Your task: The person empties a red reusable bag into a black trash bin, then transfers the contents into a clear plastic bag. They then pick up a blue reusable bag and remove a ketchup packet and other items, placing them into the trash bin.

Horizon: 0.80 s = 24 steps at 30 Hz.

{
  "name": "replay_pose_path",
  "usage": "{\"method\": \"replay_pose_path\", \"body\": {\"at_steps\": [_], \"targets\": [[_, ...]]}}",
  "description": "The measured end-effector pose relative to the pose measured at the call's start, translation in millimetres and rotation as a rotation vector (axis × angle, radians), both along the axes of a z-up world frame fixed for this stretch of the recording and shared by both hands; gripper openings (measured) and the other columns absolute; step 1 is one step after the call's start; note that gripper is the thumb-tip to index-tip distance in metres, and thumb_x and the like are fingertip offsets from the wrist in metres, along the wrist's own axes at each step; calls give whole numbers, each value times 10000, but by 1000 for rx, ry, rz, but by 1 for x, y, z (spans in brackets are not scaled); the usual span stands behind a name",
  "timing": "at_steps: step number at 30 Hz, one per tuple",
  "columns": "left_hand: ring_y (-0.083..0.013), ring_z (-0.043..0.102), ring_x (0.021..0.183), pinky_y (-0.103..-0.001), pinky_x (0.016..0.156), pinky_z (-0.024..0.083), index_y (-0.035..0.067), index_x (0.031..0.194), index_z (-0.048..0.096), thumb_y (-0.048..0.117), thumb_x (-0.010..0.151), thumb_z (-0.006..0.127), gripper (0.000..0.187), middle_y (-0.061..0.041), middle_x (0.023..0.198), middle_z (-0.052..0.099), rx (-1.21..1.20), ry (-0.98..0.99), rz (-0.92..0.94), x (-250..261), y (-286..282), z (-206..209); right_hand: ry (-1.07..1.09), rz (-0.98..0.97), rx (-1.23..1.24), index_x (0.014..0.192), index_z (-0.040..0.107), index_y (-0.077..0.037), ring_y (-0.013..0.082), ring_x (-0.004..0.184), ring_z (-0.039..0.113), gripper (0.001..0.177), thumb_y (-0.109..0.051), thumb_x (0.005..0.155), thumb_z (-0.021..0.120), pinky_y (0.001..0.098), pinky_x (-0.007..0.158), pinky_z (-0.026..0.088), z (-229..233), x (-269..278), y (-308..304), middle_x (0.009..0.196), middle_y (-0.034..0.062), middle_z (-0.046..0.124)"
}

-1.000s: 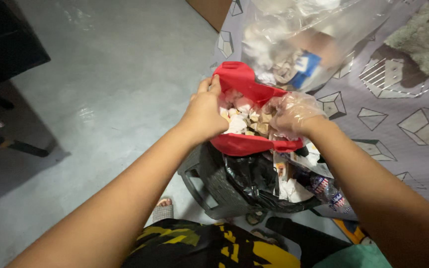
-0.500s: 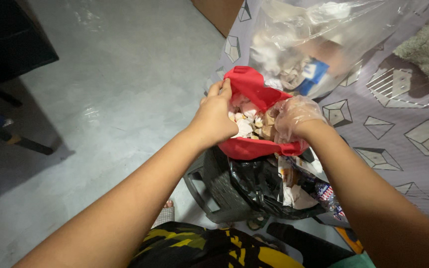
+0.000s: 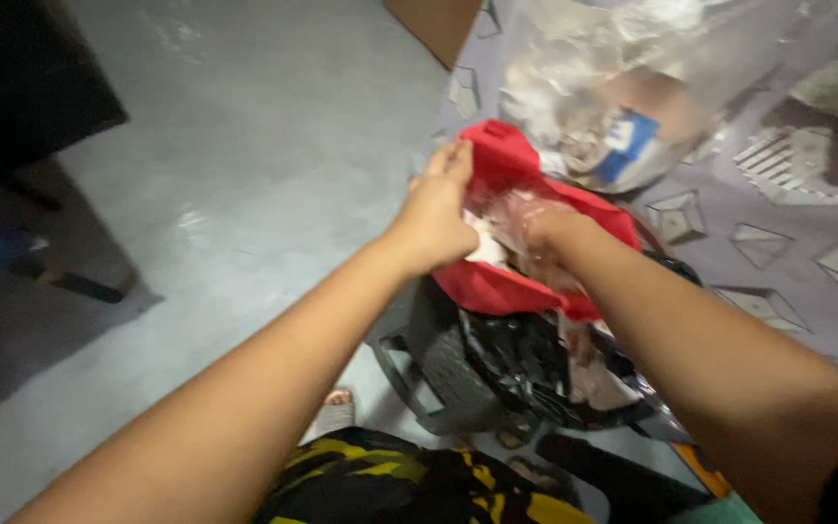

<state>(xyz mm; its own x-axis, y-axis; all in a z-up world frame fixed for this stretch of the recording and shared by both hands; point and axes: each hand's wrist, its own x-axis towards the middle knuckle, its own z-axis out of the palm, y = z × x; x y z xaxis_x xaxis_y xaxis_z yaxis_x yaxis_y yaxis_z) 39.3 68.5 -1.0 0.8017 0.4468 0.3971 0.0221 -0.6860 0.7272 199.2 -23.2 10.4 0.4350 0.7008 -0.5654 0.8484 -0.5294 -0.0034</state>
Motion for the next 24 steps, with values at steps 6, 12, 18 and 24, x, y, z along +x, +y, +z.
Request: {"method": "replay_pose_path", "body": {"at_steps": [6, 12, 18, 24], "targets": [[-484, 438, 1396, -448, 1149, 386, -89, 1522, 290, 107, 585, 766, 1068, -285, 1557, 339, -48, 87, -9, 6, -5, -1, 43, -149, -233, 1211, 669, -71, 340, 885, 751, 472, -197, 769, 778, 472, 759, 602, 5, 6, -22, 1008, 163, 754], [-517, 432, 1344, -449, 1099, 418, -32, 1555, 262, 95, 595, 761, 1090, -232, 1597, 298, -125, 208, 5, 14, -11, 13, 111, -58, -103, 1304, 668, -197, 315, 824, 768, 547, -199, 765, 761, 452, 699, 612, 41, 13, -54, 970, 156, 777], [-509, 470, 1305, -437, 1100, 435, -25, 1560, 251, 100, 605, 761, 1091, -209, 1609, 304, -108, 228, -33, 17, -29, 21, 7, -135, -79, 1334, 616, -216, 328, 909, 741, 476, -313, 870, 657, 470, 765, 607, 36, 22, -71, 1069, 173, 744], [-517, 452, 1325, -452, 1118, 412, -41, 1549, 270, 97, 606, 772, 1076, -222, 1594, 319, -50, 170, -22, 14, -27, 25, -19, -176, -102, 1175, 730, -55, 343, 882, 781, 448, -391, 890, 649, 457, 773, 608, 31, 25, -67, 995, 211, 778]]}}
